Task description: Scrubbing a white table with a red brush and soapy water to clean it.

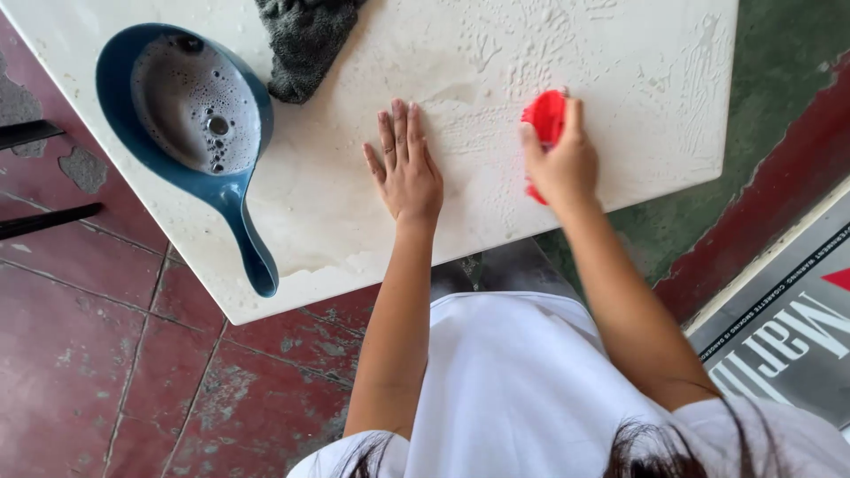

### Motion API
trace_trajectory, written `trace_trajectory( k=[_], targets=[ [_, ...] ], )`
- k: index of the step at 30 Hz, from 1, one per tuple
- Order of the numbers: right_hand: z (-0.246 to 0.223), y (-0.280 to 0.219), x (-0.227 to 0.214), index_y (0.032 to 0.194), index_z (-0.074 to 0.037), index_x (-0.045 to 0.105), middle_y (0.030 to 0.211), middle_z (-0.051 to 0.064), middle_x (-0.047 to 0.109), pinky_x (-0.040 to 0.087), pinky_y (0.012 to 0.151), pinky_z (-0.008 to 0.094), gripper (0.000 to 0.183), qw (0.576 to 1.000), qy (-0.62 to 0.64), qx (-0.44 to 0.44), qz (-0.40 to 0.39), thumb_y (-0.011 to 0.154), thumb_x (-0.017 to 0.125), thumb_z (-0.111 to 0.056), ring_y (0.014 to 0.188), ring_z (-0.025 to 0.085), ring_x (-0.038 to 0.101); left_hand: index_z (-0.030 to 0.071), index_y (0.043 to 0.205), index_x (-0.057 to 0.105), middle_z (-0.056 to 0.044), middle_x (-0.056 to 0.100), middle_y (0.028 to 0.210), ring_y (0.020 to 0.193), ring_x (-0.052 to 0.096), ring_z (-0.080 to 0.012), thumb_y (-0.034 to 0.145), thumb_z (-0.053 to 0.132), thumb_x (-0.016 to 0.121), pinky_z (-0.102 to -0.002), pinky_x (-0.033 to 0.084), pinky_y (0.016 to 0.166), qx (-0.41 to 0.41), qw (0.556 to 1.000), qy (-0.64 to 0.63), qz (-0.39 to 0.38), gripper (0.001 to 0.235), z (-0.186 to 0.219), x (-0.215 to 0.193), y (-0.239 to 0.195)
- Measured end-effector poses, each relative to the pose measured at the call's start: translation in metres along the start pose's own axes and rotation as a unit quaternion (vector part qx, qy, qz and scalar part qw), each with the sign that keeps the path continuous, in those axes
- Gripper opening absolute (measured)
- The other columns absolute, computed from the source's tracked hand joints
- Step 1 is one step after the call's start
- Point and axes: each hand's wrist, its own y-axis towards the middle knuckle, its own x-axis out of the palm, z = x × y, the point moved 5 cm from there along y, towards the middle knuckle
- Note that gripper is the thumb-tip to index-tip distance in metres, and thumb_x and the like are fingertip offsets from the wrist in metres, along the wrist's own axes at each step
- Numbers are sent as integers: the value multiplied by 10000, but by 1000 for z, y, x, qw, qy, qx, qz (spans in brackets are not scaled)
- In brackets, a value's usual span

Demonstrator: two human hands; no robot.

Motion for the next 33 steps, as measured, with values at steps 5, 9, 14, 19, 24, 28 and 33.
trace_trajectory(
  k=[5, 9, 14, 19, 24, 28, 33],
  targets=[
    [-50, -25, 70, 1487, -155, 487, 1282, 195, 707, 606, 819, 470, 638, 977, -23, -204, 56, 968, 697, -461, 1053, 366, 726, 230, 1639, 252, 56, 209, 1714, 1588, 139, -166, 1071, 299, 355, -473, -2, 1266, 10, 998, 43, -40, 582, 0, -12, 4],
    [-53, 16, 30, 1523, -175, 422, 1348, 183, 653, 614, 720, 421, 660, 992, -41, -121, -18, 1011, 651, -523, 1048, 329, 720, 247, 1652, 264, 57, 224, 1727, 1607, 157, -145, 1127, 274, 319, -451, -5, 1294, 43, 998, 35, 0, 528, -10, 0, 4],
    [-50, 39, 15, 1564, -150, 374, 1230, 178, 724, 619, 789, 418, 713, 997, -36, -63, 9, 1044, 616, -574, 1007, 293, 749, 239, 1655, 296, 68, 242, 1729, 1611, 171, -142, 1146, 276, 310, -434, 6, 1304, 46, 999, 19, 17, 511, -8, -10, 3],
    [-85, 14, 27, 1465, -208, 475, 1058, 191, 747, 617, 735, 458, 687, 915, -171, -364, 25, 916, 672, -572, 905, 348, 748, 251, 1633, 312, 73, 249, 1706, 1590, 183, -131, 1131, 291, 308, -456, 6, 1276, 43, 997, 51, 37, 504, -15, -9, 5],
    [-93, 29, 0, 1565, -187, 369, 1200, 125, 730, 624, 745, 351, 638, 993, -76, -48, -70, 1040, 565, -492, 936, 225, 741, 257, 1647, 306, 84, 240, 1721, 1599, 176, -120, 1139, 278, 307, -435, 12, 1298, 35, 999, 10, 15, 509, -6, -14, 9],
    [-78, 17, 37, 1483, -185, 479, 1306, 114, 700, 605, 783, 372, 602, 971, -81, -212, -73, 983, 659, -467, 976, 234, 736, 247, 1627, 307, 72, 235, 1706, 1583, 165, -137, 1099, 288, 322, -453, 9, 1271, 29, 999, 22, -12, 530, -11, -12, 14],
    [-80, 51, -17, 1584, -171, 359, 1215, 160, 721, 618, 863, 429, 695, 995, -85, -26, -40, 1035, 596, -524, 1051, 298, 740, 261, 1653, 294, 87, 236, 1726, 1608, 168, -115, 1141, 271, 319, -429, 25, 1310, 32, 999, 6, 5, 512, -11, -14, 7]
  ],
)
